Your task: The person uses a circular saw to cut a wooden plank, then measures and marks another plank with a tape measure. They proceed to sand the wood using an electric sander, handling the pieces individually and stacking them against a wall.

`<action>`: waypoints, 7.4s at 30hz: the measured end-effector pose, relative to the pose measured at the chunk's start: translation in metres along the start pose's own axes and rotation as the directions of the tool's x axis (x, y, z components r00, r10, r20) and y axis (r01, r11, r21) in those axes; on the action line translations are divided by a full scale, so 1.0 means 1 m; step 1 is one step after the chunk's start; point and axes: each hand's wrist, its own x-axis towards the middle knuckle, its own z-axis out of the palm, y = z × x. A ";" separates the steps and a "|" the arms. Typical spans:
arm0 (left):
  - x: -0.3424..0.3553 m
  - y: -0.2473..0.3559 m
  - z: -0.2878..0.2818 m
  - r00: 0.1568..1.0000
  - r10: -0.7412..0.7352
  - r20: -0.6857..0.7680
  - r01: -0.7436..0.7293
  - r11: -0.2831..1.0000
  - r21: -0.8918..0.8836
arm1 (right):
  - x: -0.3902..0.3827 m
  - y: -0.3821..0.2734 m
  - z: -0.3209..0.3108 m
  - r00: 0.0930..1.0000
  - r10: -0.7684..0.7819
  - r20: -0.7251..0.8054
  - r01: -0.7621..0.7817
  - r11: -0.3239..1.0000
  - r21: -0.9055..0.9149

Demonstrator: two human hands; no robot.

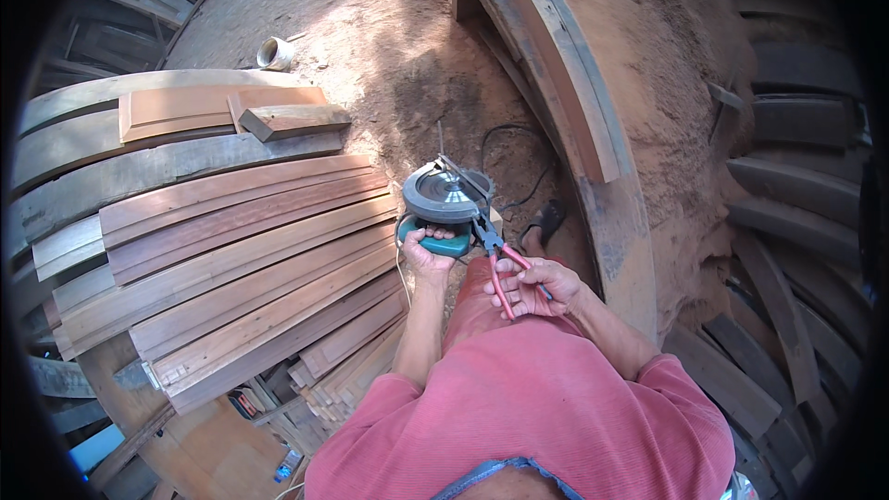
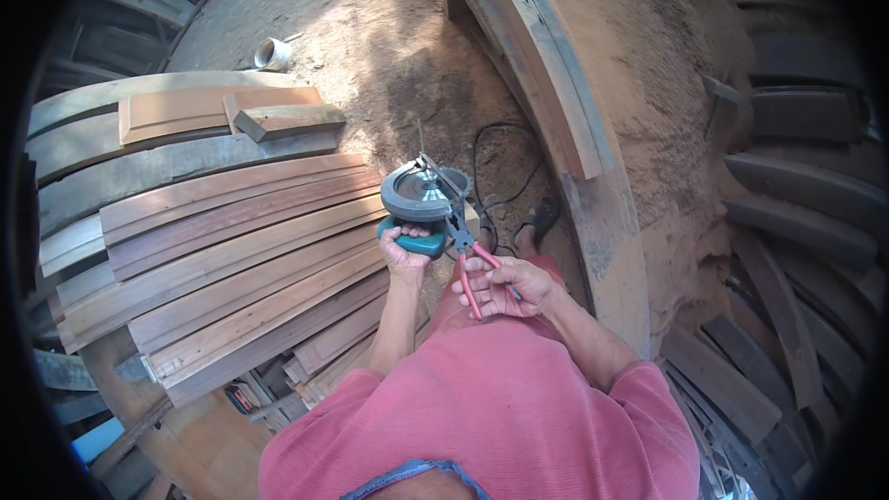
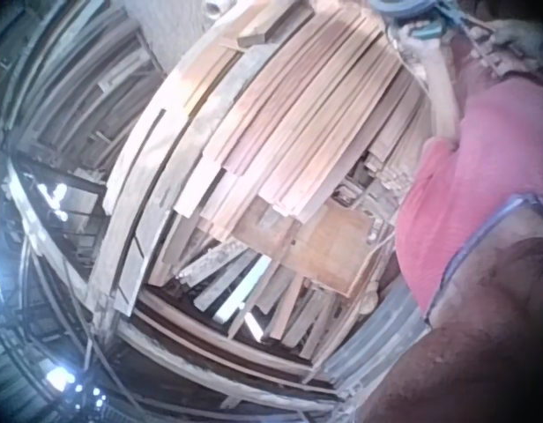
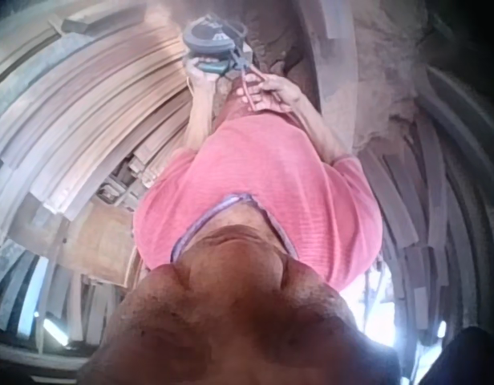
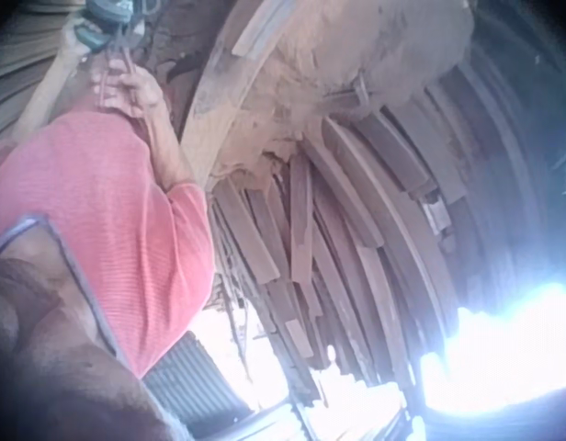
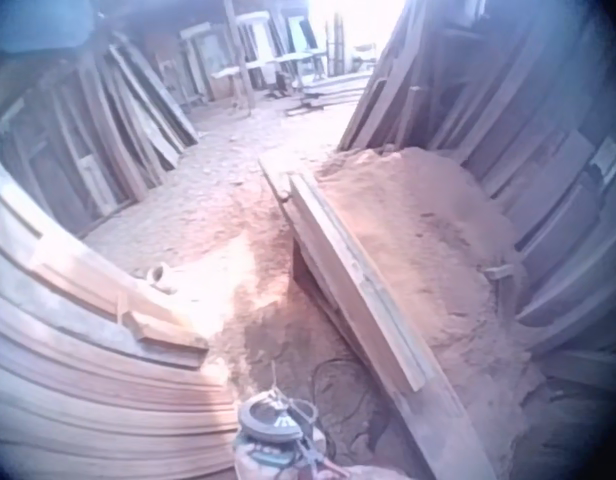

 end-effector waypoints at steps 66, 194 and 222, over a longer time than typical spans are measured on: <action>0.013 -0.030 0.023 0.999 -0.033 -0.018 0.037 0.932 0.362 | -0.044 -0.003 -0.013 0.866 -0.265 -0.425 -0.203 0.591 -0.781; -0.051 -0.054 0.057 0.978 -0.003 0.207 -0.040 0.979 0.202 | 0.012 -0.030 0.000 0.989 -0.115 0.096 -0.004 -0.658 -0.753; -0.025 -0.081 0.047 0.992 -0.052 0.117 0.020 0.965 0.262 | -0.021 -0.036 -0.023 0.986 -0.156 0.062 -0.045 -0.602 -0.797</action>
